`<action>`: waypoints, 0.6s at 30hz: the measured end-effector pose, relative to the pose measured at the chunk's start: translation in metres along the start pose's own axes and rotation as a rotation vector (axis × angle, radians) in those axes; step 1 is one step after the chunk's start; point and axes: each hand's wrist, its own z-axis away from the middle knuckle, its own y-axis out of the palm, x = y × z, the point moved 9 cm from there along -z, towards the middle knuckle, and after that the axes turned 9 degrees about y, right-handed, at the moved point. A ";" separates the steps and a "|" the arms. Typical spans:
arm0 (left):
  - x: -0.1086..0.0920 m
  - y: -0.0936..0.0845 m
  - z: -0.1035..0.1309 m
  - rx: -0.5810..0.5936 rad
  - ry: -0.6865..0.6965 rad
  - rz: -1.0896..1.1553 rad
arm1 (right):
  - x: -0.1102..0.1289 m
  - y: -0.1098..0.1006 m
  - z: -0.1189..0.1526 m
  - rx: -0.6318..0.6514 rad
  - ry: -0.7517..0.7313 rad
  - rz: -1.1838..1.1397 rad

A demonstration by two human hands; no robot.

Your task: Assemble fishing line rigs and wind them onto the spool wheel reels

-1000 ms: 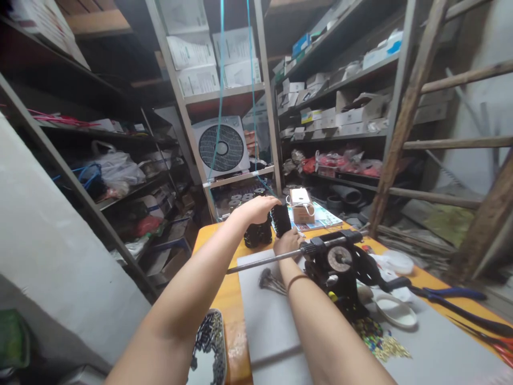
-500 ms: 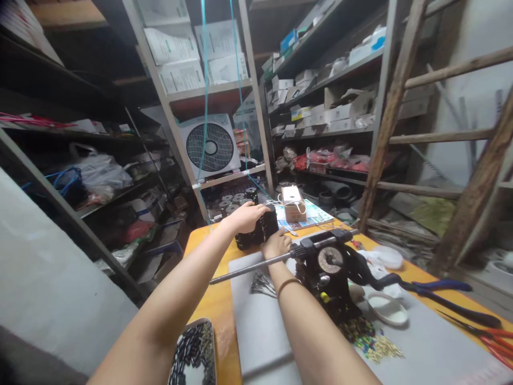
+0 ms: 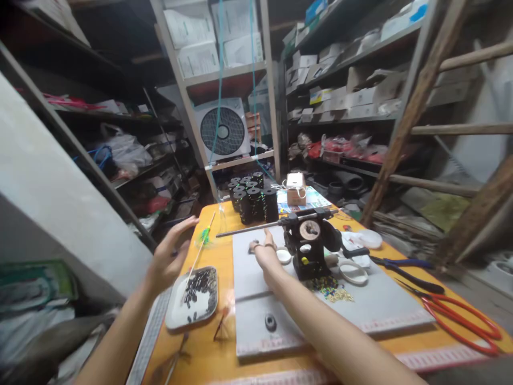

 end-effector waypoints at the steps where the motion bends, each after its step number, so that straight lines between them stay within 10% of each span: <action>1: -0.012 -0.023 0.039 -0.049 -0.064 -0.020 | -0.001 -0.006 0.024 0.086 -0.031 -0.016; 5: -0.050 -0.087 0.209 -0.208 -0.500 -0.199 | -0.001 -0.031 0.125 0.403 -0.221 -0.060; 8: -0.087 -0.088 0.312 -0.092 -0.747 -0.258 | 0.008 -0.037 0.200 0.654 -0.586 -0.109; 12: -0.130 -0.043 0.405 0.176 -0.982 -0.136 | -0.031 0.000 0.295 1.162 -0.985 0.116; 18: -0.165 0.074 0.494 0.547 -1.127 0.147 | -0.160 0.088 0.347 1.558 -0.714 0.690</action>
